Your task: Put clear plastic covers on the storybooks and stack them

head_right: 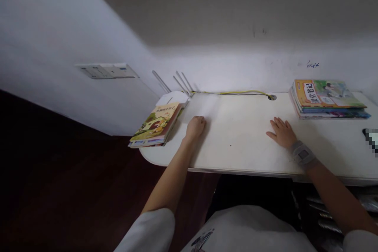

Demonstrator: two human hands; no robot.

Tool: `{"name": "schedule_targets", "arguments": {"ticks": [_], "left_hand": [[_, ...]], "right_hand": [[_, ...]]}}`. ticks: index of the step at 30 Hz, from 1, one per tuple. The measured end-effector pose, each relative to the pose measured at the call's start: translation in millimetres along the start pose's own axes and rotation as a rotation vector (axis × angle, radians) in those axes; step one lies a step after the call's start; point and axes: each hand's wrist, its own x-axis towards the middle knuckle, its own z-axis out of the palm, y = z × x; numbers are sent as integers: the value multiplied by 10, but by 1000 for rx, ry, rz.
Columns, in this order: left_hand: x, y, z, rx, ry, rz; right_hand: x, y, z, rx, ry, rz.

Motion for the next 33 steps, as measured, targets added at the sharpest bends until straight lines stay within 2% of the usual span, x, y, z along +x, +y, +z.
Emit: {"name": "schedule_targets", "arguments": {"ticks": [11, 16, 19, 21, 25, 28, 30, 33], "left_hand": [[-40, -46, -16, -37, 118, -72], [-100, 14, -119, -87, 146, -70], [-148, 249, -234, -143, 174, -49], [-226, 545, -309, -231, 179, 42], [-578, 1338, -445, -596, 278, 436], [-926, 1770, -542, -818, 316, 641], [-1093, 1834, -585, -931, 327, 676], [-1166, 1603, -555, -1056, 329, 592]], "right_hand": [[-2, -19, -28, -10, -35, 18], [3, 8, -62, 5, -38, 19], [-8, -52, -153, 25, -26, 37], [-17, -217, -220, 66, 3, 46], [13, -817, -261, 348, 152, 32], [85, -1153, -260, 589, 389, 169], [112, -1170, -323, 644, 526, 270], [38, -945, -539, 530, 563, 309]]}}
